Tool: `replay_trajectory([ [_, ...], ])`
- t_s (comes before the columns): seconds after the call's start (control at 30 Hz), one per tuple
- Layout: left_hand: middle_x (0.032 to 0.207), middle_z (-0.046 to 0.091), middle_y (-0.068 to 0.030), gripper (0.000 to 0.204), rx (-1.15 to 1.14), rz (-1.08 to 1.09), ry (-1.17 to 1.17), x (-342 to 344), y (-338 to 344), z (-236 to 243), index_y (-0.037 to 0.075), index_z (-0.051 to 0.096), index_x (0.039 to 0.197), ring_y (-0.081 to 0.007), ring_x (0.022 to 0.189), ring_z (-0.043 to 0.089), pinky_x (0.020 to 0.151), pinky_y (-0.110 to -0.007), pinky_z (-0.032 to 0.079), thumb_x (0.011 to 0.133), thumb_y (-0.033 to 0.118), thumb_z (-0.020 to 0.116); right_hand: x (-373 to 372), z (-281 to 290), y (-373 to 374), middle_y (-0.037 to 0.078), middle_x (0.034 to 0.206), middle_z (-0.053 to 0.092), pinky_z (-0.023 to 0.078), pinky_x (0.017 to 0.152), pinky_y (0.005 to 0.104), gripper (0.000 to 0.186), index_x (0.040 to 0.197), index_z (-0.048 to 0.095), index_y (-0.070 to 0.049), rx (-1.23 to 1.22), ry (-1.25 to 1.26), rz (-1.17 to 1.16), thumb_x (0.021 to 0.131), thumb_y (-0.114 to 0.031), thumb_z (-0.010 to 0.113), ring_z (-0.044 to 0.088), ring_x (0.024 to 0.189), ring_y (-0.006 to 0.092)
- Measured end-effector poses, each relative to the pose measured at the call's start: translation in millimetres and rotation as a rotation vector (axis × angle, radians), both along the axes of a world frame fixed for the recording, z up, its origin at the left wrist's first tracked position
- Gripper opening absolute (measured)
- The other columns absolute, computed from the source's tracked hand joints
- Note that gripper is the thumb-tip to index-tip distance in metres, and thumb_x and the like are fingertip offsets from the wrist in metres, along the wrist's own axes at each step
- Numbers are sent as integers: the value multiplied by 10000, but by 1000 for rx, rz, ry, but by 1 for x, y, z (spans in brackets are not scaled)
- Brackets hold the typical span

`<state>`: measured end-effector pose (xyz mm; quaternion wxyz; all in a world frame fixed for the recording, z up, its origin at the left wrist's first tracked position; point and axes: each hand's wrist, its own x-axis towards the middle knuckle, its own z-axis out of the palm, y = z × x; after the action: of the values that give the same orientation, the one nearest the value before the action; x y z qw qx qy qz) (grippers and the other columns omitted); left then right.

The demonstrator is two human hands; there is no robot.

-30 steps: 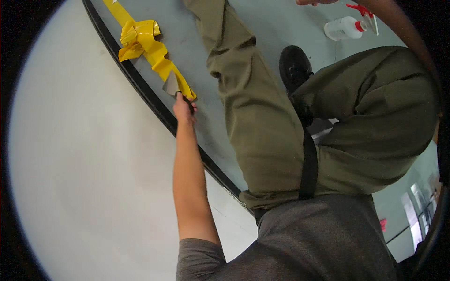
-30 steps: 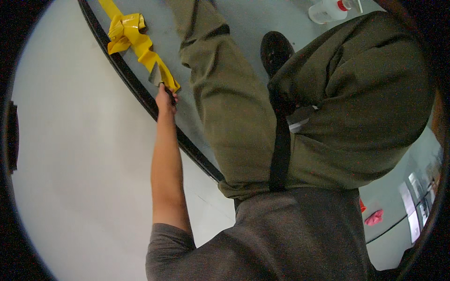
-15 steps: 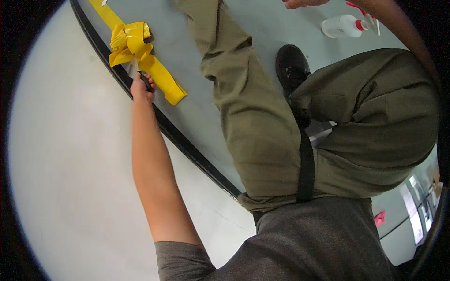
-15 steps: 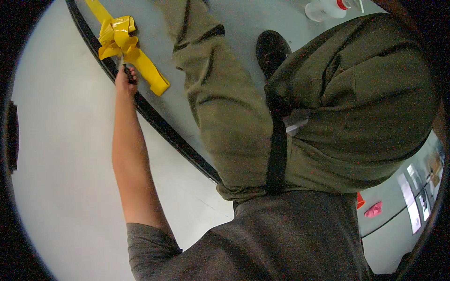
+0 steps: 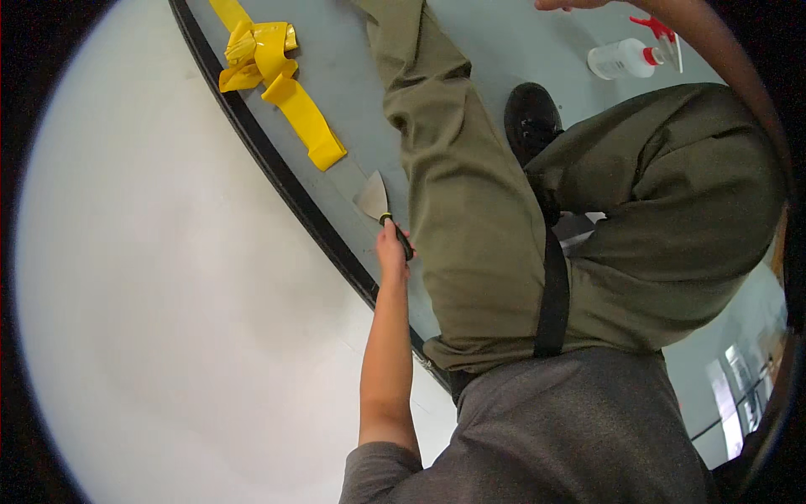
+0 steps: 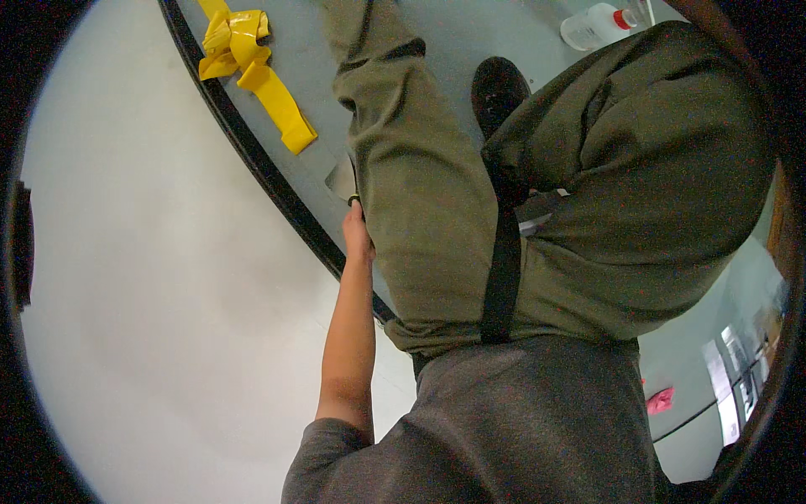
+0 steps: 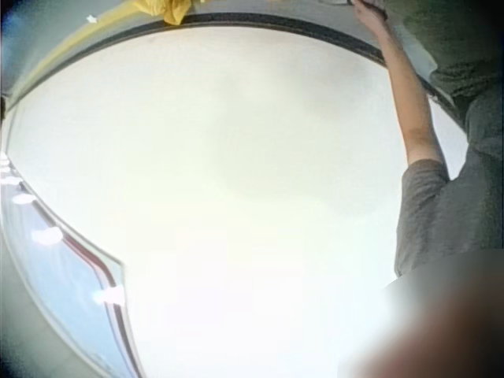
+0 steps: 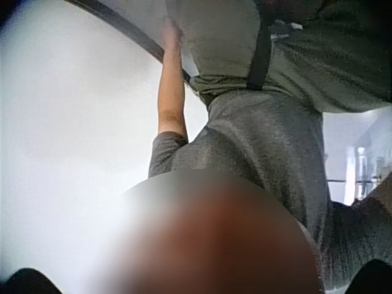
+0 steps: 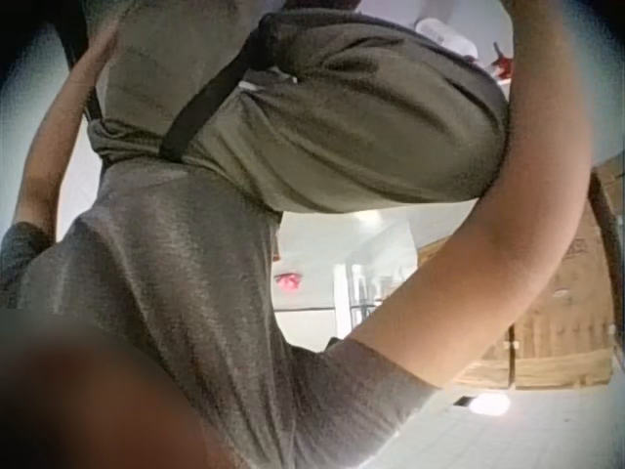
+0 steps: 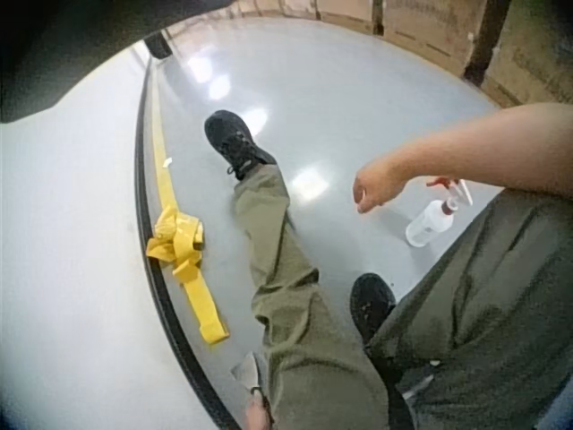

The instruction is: Remove yellow floor marking tape using a scraper and cleaning solution.

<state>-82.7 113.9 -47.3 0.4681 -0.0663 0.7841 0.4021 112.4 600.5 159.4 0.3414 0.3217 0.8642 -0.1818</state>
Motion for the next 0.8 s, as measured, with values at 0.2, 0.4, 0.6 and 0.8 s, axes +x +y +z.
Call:
replay_trajectory([
  [0.2,712,526,-68,377,84,163,-134,-61,62,-16,66,460,915,-191,491,508,407,-326,422,928,440,413,-1,18,-1,180,1053,630,439,867,398,448,1170,560,11,-29,60,-92,865,-314,517,602,954,286],
  [0.4,703,525,-69,376,8,188,-141,-20,65,-8,65,455,883,-196,519,511,441,-326,410,930,434,407,6,21,4,173,1045,635,447,855,394,436,1164,562,11,-22,94,-113,864,-301,513,617,927,266],
  [0.6,715,551,-72,358,61,138,-100,-23,15,-36,67,499,900,-175,509,502,467,-297,401,914,423,462,1,31,3,172,1050,633,444,868,398,442,1161,563,10,-63,130,-112,866,-315,514,621,923,264],
  [0.8,731,526,-69,363,-105,13,-83,-89,50,3,62,503,937,-171,465,499,372,-297,370,904,423,487,6,37,-13,179,1100,612,413,918,417,438,1193,543,5,-40,102,-200,889,-307,495,591,998,277],
])
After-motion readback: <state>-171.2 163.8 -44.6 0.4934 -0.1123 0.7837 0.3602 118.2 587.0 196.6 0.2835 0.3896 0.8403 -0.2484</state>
